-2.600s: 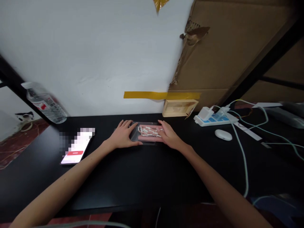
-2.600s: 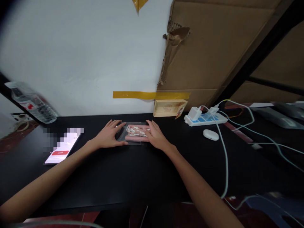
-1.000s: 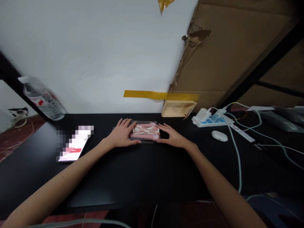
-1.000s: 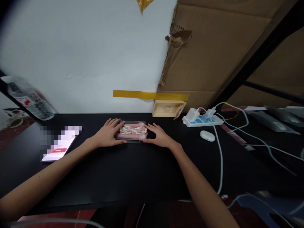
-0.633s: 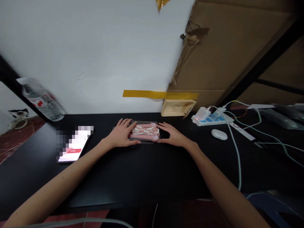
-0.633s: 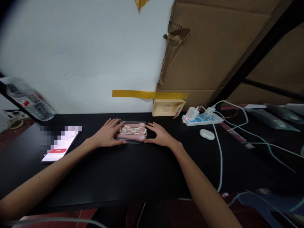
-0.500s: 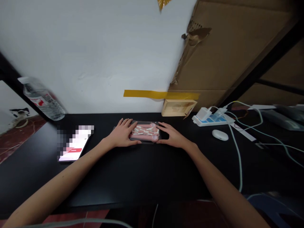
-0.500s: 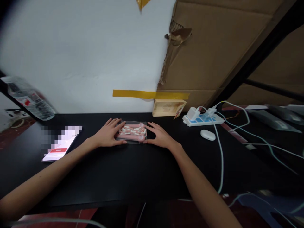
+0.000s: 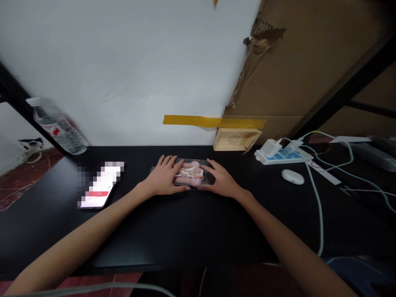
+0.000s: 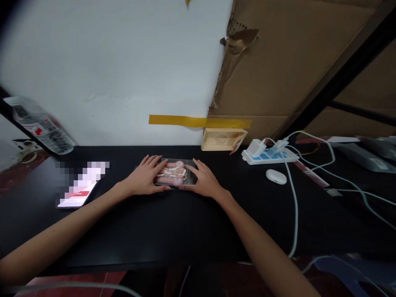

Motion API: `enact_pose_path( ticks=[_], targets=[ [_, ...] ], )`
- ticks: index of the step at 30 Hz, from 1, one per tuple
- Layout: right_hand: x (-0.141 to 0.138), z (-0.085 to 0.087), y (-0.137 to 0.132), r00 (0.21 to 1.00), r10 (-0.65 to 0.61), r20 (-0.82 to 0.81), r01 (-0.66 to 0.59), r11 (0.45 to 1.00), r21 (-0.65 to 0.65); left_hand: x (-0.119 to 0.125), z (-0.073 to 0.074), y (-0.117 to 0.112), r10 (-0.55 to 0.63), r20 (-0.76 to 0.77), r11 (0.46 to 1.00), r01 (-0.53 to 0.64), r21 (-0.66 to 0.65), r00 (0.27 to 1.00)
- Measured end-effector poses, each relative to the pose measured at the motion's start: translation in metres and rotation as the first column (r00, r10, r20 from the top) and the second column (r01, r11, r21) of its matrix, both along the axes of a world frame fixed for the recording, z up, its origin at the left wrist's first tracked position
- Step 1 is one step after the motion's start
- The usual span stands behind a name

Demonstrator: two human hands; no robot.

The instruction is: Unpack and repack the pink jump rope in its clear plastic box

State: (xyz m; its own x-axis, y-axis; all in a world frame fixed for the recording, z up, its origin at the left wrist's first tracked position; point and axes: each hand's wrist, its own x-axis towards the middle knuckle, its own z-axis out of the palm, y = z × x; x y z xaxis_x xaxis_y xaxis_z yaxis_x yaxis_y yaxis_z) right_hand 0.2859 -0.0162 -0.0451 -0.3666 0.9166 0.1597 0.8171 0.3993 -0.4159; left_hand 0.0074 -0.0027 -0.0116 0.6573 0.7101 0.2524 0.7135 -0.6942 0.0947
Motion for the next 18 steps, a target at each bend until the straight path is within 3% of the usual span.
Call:
enact_pose_path(
  ticks=[5,8,12,18],
  targets=[
    [0.012,0.013,0.001,0.997,0.056,-0.043,-0.06,0.993,-0.097,0.0,0.0,0.001,-0.005,0.012,1.0,0.006,-0.006,1.0],
    [0.025,0.019,0.005,0.985,0.035,-0.166,-0.044,0.998,-0.054,-0.001,-0.001,0.001,-0.008,0.008,1.0,0.008,0.001,1.0],
    [0.032,0.015,0.009,0.98,-0.04,-0.197,0.043,0.999,0.012,-0.001,-0.002,0.002,-0.014,0.011,1.0,0.014,0.009,1.0],
    [0.034,0.008,0.011,0.99,0.042,-0.136,-0.052,0.996,-0.067,0.0,-0.001,0.001,0.01,-0.027,0.999,-0.009,0.049,1.0]
  ],
)
